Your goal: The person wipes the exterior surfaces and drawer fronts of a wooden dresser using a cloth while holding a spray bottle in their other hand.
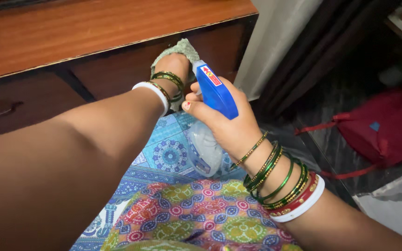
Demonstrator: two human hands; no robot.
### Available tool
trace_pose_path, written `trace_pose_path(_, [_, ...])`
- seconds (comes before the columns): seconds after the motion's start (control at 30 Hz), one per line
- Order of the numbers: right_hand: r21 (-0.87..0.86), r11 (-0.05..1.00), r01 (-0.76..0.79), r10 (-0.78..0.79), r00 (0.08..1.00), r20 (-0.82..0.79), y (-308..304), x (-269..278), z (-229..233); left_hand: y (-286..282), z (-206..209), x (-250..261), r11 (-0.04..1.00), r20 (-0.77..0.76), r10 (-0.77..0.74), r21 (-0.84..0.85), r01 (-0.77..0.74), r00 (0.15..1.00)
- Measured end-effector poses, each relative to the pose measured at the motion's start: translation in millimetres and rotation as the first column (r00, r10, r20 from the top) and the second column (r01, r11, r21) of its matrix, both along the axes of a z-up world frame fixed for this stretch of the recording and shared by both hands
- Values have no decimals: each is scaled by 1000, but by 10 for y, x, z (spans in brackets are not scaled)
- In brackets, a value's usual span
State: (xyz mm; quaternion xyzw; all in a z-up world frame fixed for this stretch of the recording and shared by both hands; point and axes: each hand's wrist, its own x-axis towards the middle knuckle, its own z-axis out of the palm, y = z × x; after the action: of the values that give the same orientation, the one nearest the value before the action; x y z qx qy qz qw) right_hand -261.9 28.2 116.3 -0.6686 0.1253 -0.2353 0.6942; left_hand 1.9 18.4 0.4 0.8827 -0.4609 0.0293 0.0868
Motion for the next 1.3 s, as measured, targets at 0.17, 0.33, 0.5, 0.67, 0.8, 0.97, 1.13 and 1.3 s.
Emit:
trace_pose_path(0.17, [19, 1000, 1, -1, 1000, 3, 17, 22, 2, 267, -245, 180, 1000, 119, -18, 21, 16, 993])
trace_pose_path(0.33, [45, 999, -26, 25, 1000, 10, 55, 49, 15, 664, -399, 170, 991, 32, 56, -120, -52, 998])
trace_pose_path(0.5, [4, 999, -49, 49, 999, 19, 114, 69, 6, 845, -194, 11, 968, -119, 22, -247, -51, 993])
trace_pose_path(0.67, [43, 996, -77, 76, 996, 41, 152, 100, 10, 1231, 147, -12, 860, 341, 102, -503, 90, 935])
trace_pose_path(0.8, [44, 996, -83, 81, 995, 54, 166, 96, 52, 1733, 654, 156, 800, 454, 187, -585, 132, 871])
trace_pose_path(0.97, [17, 996, -85, 84, 996, 29, 188, 83, 68, 1609, 550, 466, 955, 381, 238, -261, -143, 893])
trace_pose_path(1.13, [23, 997, -70, 71, 997, -11, 218, 84, 19, 962, 318, 537, 959, 352, 268, -10, -283, 897])
trace_pose_path(1.3, [26, 998, -63, 63, 998, 9, 188, 62, 25, 379, 535, 351, 987, 318, 117, 68, -145, 941])
